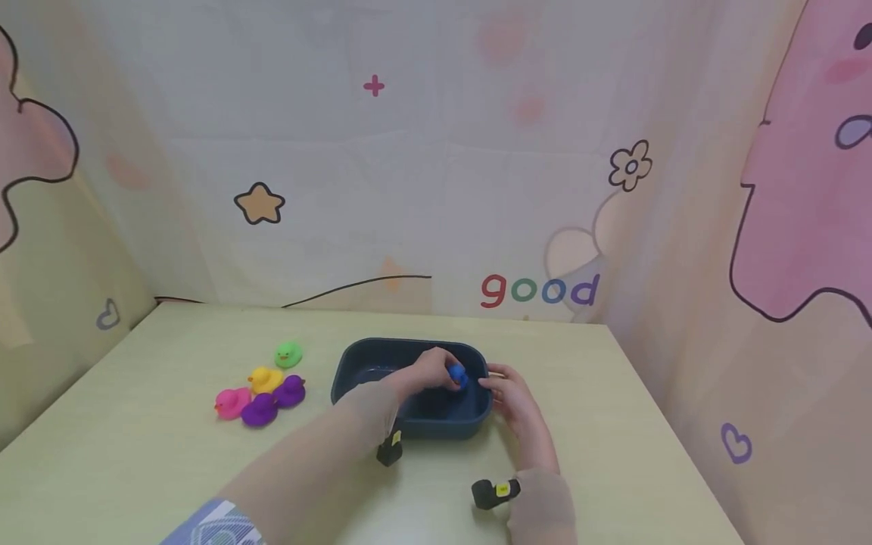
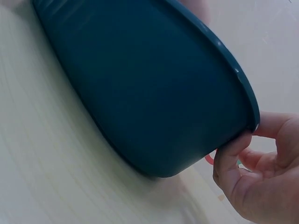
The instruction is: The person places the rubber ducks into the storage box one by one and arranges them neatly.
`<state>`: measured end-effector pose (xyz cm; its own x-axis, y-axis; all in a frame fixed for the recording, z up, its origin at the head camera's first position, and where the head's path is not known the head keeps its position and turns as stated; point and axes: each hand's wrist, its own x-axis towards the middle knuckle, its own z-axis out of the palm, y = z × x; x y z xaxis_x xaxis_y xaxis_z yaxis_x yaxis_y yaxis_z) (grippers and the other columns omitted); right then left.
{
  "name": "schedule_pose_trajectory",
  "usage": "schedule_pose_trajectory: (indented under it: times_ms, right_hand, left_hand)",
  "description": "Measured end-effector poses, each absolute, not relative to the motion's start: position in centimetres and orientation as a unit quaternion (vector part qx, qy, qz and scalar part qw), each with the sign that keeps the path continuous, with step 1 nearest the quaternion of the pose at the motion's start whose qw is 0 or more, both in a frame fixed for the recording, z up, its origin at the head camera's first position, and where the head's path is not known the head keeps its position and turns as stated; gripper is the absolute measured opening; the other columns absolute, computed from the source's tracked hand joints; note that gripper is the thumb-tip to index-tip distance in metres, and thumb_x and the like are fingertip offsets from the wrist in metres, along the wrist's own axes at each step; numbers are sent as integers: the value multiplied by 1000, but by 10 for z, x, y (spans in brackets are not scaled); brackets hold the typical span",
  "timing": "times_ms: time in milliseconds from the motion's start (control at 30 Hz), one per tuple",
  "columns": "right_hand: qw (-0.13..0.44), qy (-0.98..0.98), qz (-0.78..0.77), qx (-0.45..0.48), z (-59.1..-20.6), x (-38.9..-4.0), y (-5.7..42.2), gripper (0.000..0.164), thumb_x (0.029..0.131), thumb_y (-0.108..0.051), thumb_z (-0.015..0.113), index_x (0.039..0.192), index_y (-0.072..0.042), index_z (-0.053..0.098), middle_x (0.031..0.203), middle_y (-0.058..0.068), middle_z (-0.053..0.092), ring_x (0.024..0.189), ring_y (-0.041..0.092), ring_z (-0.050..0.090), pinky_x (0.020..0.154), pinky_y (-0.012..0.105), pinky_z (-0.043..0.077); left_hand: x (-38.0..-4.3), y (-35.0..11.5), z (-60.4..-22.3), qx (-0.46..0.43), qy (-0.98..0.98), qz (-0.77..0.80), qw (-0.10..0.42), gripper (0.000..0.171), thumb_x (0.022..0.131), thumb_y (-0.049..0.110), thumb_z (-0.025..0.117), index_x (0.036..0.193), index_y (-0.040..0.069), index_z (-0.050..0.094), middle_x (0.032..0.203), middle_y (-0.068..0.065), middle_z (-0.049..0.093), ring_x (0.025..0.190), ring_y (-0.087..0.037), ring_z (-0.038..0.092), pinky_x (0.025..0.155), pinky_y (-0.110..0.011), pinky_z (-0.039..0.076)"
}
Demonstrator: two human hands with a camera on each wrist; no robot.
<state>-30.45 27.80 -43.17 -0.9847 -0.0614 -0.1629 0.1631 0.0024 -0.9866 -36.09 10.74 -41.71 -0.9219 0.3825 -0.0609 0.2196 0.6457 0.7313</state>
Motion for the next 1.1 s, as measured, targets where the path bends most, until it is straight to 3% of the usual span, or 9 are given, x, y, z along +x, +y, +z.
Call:
schedule_pose_trajectory:
  times_ms: [433, 733, 1100]
  right_hand:
    - [86, 700, -707, 48, -433, -301, 273, 52, 98, -9, 52, 143, 5, 31, 95, -5, 61, 74, 5, 59, 70, 19, 51]
    - [90, 700, -708, 38, -433, -304, 273, 53, 97, -9, 52, 143, 5, 30, 91, -8, 62, 73, 3, 59, 70, 18, 51]
    - [89, 696, -712, 35, -432, -305, 277, 54, 98, -8, 51, 144, 6, 28, 87, -11, 63, 70, 1, 59, 70, 17, 51]
  left_hand:
    - [-357, 113, -422, 193, 927, 309, 89, 30, 77, 9, 82, 105, 4, 74, 104, -8, 72, 92, -19, 62, 87, -27, 52]
    - [-360, 107, -421, 176, 941, 283, 61, 32, 85, -3, 64, 115, 7, 71, 118, -8, 68, 102, -19, 59, 89, -27, 50]
    - [-369, 71, -409, 188, 933, 304, 50, 34, 85, -14, 56, 109, 5, 72, 98, -9, 71, 96, -22, 64, 85, -30, 52]
